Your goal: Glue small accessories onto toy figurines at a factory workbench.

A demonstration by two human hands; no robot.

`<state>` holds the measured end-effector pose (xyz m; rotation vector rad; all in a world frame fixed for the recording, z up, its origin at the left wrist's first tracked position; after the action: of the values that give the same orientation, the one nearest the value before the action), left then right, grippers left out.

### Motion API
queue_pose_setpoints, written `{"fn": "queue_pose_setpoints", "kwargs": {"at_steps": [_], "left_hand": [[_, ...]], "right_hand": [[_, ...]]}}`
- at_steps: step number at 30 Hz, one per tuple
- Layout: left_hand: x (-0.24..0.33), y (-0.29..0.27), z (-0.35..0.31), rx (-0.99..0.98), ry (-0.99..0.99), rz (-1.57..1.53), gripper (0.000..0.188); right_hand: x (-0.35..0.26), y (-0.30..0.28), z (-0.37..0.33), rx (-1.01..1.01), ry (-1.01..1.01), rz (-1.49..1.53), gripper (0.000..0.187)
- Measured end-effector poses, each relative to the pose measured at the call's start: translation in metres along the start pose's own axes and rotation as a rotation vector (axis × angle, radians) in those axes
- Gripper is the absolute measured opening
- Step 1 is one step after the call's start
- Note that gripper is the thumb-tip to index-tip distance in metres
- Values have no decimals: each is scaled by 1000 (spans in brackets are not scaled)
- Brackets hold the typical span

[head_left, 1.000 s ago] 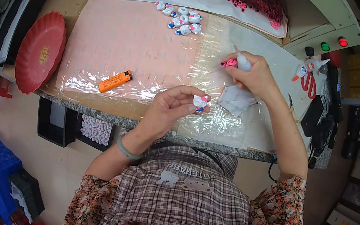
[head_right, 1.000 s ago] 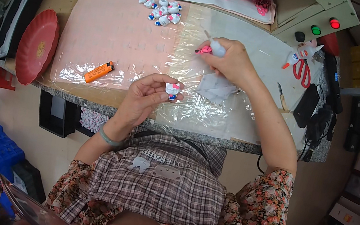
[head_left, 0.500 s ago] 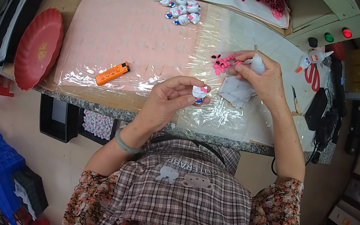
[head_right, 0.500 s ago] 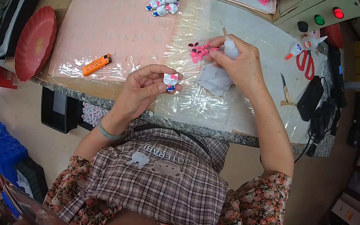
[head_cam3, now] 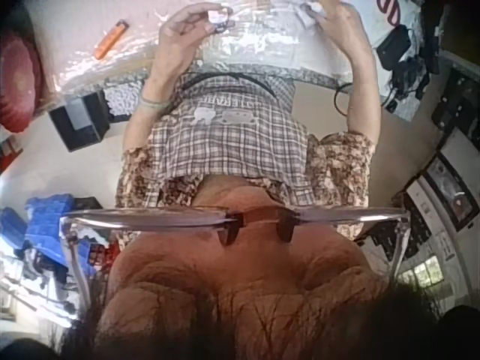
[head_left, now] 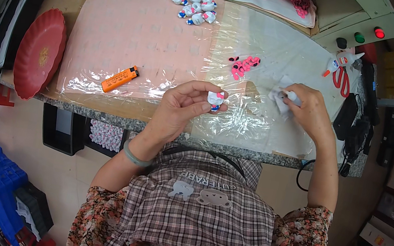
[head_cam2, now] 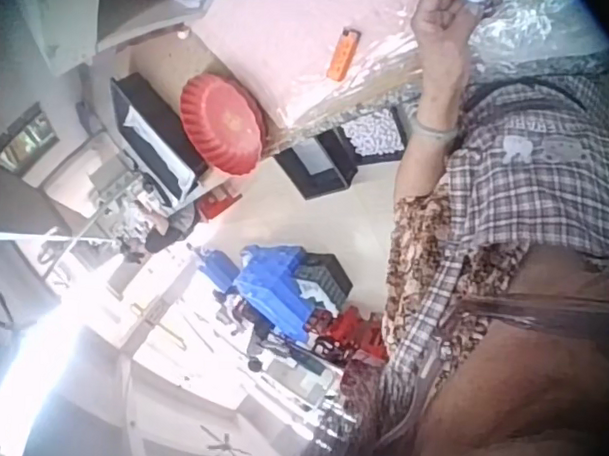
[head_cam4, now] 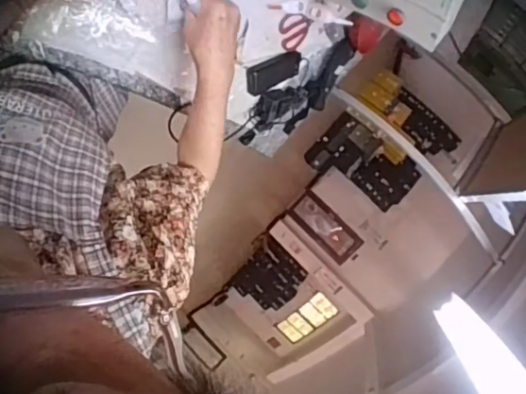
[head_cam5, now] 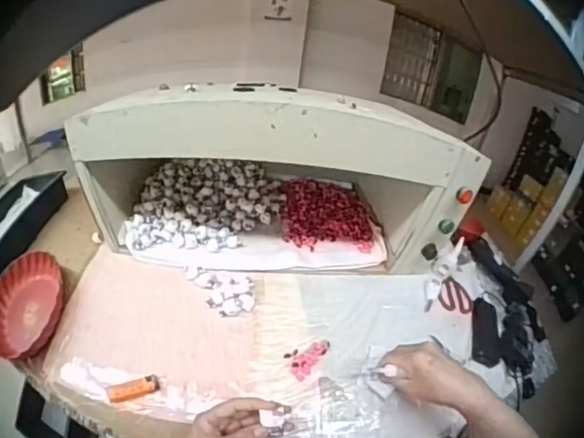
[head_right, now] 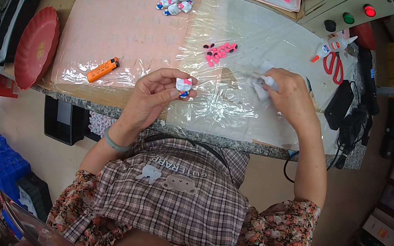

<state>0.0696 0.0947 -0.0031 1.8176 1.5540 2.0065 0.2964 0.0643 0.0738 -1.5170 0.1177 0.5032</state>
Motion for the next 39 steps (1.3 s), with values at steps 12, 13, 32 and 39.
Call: {"fn": "queue_pose_setpoints", "kwargs": {"at_steps": [12,13,32,39], "left_hand": [[0,0,0,14,6,-4,28],[0,0,0,11,7,-1,28],[0,1,2,-8,1,4,31],[-2,-3,1,3,1,-25,33]], "right_hand": [[2,25,58,335,-81,306,15],[-1,29,60,312,-128,172,15],[7,39,50,233,9,453,12],[2,39,43,215,119,595,10]]}}
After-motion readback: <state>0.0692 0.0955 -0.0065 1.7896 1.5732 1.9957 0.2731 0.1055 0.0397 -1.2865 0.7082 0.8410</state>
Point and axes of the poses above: each hand's wrist, its own z-axis towards the middle knuckle, its own y-axis out of the palm, x = y × z, the point moved 9 cm from there along z, towards the middle knuckle, and after that the axes turned 11 degrees about -y, right-handed, at the moved point
